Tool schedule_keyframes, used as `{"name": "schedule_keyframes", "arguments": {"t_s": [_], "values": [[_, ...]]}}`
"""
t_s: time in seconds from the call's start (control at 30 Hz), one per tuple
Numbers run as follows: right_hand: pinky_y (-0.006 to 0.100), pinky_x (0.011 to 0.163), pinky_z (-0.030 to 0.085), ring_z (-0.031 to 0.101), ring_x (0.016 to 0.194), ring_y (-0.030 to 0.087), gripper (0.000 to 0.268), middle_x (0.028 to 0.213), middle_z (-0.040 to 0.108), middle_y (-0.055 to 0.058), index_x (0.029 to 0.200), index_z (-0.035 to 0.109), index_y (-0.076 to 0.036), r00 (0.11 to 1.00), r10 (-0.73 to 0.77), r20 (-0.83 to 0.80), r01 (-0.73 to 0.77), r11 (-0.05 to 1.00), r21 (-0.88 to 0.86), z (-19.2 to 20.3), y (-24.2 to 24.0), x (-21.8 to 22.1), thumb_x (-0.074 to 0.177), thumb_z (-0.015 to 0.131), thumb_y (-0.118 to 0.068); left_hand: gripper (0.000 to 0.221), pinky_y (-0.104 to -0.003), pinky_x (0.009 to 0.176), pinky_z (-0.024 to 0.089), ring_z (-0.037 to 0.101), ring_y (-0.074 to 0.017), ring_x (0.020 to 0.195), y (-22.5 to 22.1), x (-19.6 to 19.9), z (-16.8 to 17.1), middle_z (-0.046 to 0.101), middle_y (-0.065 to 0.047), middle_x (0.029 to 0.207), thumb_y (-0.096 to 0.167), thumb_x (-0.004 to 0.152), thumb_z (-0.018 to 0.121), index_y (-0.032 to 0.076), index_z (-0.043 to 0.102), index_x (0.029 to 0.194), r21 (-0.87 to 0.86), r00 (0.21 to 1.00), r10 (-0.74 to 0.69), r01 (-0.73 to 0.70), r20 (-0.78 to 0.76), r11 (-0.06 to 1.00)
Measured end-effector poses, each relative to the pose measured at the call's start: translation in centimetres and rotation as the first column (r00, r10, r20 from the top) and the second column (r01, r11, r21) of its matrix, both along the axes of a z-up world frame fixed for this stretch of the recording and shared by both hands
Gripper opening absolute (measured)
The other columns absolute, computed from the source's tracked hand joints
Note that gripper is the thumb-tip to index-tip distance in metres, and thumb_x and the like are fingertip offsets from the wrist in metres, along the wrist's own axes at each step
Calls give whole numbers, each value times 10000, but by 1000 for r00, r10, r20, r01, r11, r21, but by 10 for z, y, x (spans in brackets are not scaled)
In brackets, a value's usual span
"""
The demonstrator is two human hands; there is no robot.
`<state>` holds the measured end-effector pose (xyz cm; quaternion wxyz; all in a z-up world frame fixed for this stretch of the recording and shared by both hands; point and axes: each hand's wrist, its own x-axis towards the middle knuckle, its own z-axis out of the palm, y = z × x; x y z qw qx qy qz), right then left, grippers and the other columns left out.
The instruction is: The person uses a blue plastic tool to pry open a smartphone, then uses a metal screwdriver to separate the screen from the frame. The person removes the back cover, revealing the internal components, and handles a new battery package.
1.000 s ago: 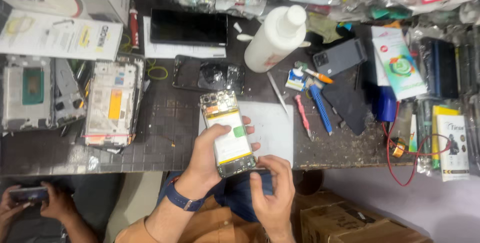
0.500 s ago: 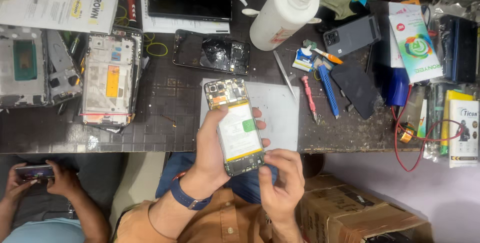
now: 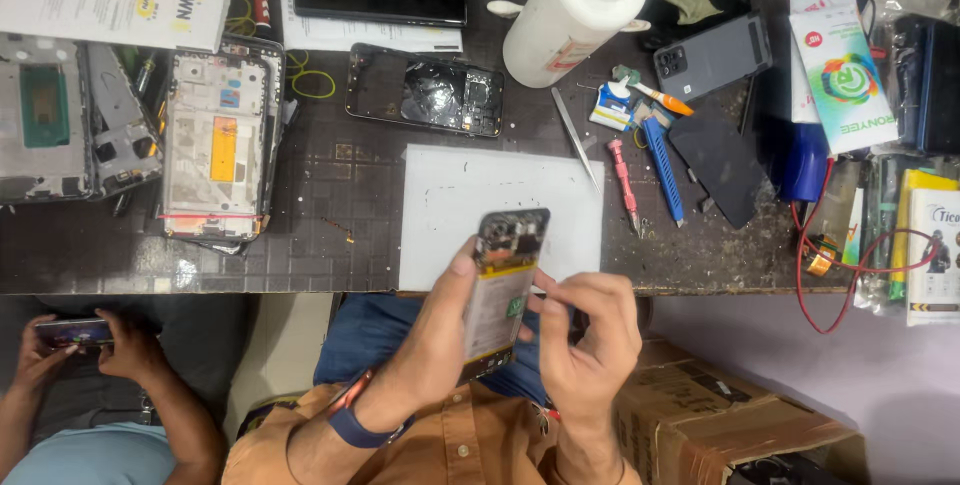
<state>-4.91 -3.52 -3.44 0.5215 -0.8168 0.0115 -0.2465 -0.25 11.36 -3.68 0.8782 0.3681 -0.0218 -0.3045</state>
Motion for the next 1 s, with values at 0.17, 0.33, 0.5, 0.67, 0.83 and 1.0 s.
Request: {"name": "schedule_keyframes", "arguments": {"t_s": [0.17, 0.33, 0.5, 0.67, 0.83, 1.0], "values": [[264, 648, 526, 637, 753, 122, 184, 987, 627, 85, 1033, 687, -18, 998, -67, 1, 65, 969, -239, 11, 6, 12, 885, 703, 90, 595, -333, 919, 535, 603, -190, 1111, 3, -2, 10, 622, -156, 1266, 428, 1103, 233, -20, 465, 1418, 94, 986, 0, -15, 165, 995], [280, 687, 529, 631, 786, 166, 204, 980, 642, 90, 1044, 675, -26, 997, -69, 29, 74, 953, -295, 13, 8, 13, 880, 702, 93, 563, -320, 862, 534, 611, -181, 1036, 6, -1, 15, 634, -153, 1205, 393, 1103, 250, -39, 484, 1376, 154, 978, -34, 2, 204, 988], [293, 704, 536, 638, 821, 190, 209, 970, 647, 87, 1048, 678, -28, 994, -80, 75, 101, 933, -346, 14, 10, 12, 880, 720, 88, 551, -309, 937, 529, 637, -179, 1083, 8, 1, 21, 660, -157, 1202, 382, 1122, 248, -40, 503, 1368, 219, 939, -17, -63, 344, 974], [279, 677, 510, 601, 772, 162, 181, 958, 623, 85, 1016, 629, -18, 1000, -15, -4, 13, 962, -271, 16, 4, 12, 873, 695, 70, 539, -313, 772, 555, 639, -177, 888, 11, 1, 24, 689, -149, 1069, 366, 1085, 256, -27, 517, 1347, 265, 967, -84, 19, 239, 964], [255, 649, 488, 585, 718, 132, 153, 905, 596, 75, 967, 590, -15, 989, 76, -126, -93, 986, -138, 14, -9, 14, 872, 686, 58, 550, -328, 819, 571, 643, -178, 983, 10, 0, 23, 664, -147, 1130, 386, 1104, 253, -37, 515, 1340, 188, 975, -86, 47, 205, 981], [233, 681, 505, 588, 744, 109, 185, 1026, 577, 81, 1063, 546, -3, 977, 127, -173, -104, 985, 137, 5, -11, 9, 930, 647, 77, 588, -359, 841, 582, 617, -178, 1036, 8, -4, 14, 625, -142, 1203, 417, 1099, 233, -23, 485, 1396, 101, 989, -68, 54, 134, 993]]}}
